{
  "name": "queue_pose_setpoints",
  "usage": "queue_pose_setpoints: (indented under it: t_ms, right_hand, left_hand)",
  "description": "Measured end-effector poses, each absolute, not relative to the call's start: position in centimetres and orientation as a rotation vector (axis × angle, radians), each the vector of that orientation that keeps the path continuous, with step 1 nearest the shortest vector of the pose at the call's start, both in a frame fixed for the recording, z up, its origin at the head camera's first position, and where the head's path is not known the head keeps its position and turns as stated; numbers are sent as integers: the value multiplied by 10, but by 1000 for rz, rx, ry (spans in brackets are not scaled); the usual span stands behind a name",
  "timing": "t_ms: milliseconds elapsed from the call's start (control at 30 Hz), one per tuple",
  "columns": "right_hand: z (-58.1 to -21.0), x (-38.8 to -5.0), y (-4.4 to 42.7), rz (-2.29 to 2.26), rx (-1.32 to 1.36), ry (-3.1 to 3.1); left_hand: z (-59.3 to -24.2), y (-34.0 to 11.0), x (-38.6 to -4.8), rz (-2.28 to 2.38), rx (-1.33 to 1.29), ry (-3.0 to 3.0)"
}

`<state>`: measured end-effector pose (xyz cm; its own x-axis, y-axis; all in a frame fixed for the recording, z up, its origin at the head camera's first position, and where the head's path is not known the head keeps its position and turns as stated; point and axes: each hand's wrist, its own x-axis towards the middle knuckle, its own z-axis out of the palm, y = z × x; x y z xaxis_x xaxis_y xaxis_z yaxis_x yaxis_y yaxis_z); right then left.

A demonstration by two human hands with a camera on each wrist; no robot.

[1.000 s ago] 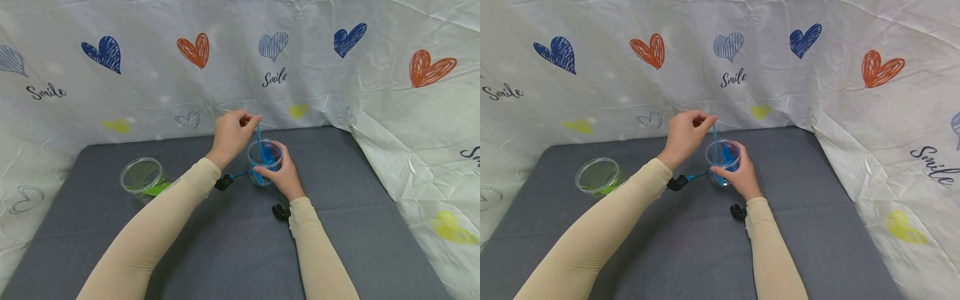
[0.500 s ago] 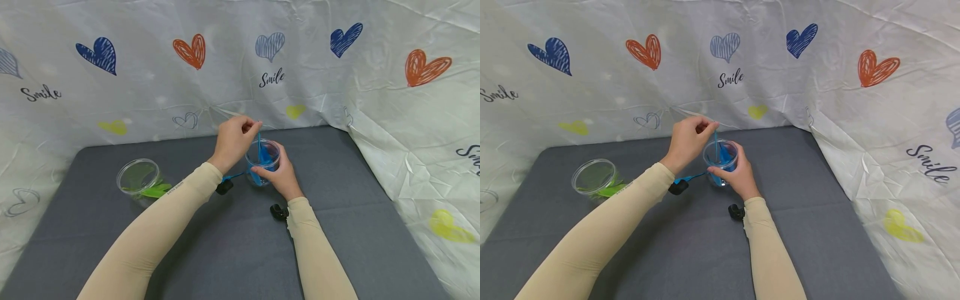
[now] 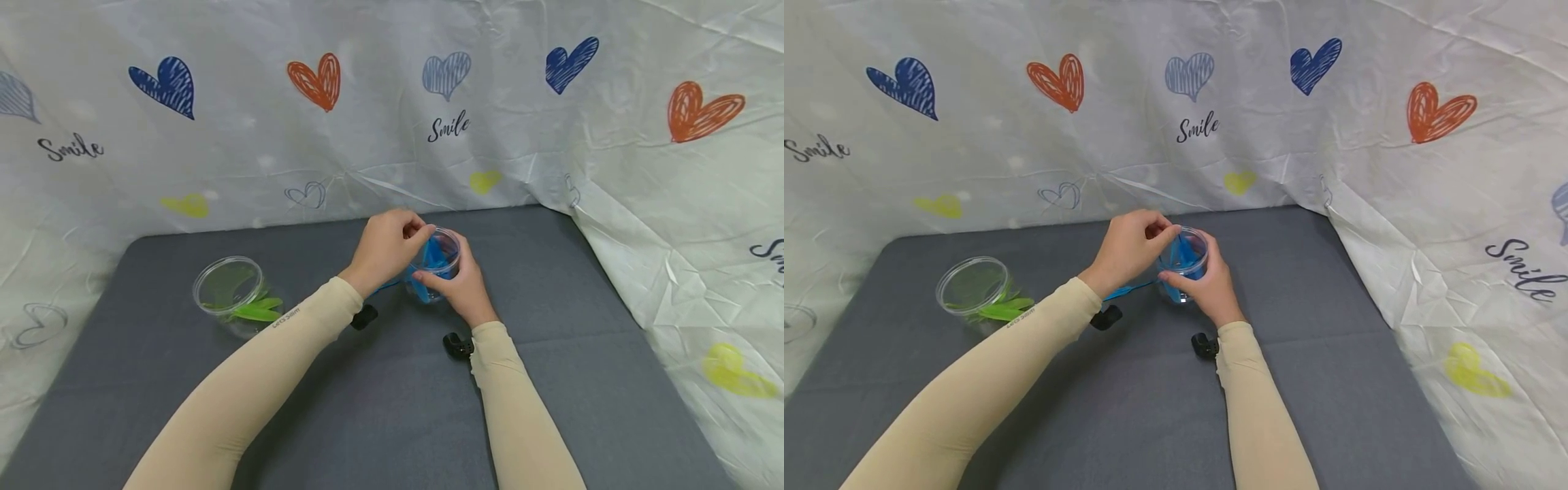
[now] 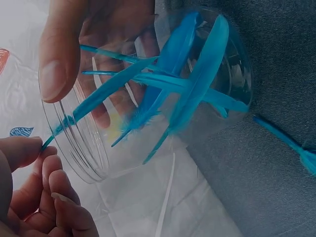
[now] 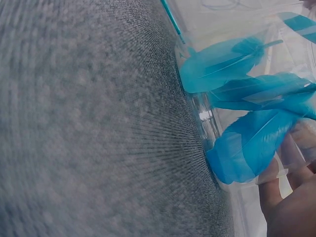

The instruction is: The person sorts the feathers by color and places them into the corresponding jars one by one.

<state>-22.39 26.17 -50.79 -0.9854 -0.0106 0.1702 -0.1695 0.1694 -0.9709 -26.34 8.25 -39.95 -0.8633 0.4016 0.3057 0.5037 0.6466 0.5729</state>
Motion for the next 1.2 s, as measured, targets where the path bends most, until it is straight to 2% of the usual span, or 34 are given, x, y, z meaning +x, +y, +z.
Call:
queue_pose_setpoints:
  t_ms: [633, 1200]
  right_hand:
    - [-507, -224, 262, 1927, 191, -2312]
    - [-509, -223, 263, 1907, 180, -2315]
  left_hand:
    - [-402, 78, -258, -1002, -730, -2735]
    - [-407, 54, -263, -1107, -624, -2712]
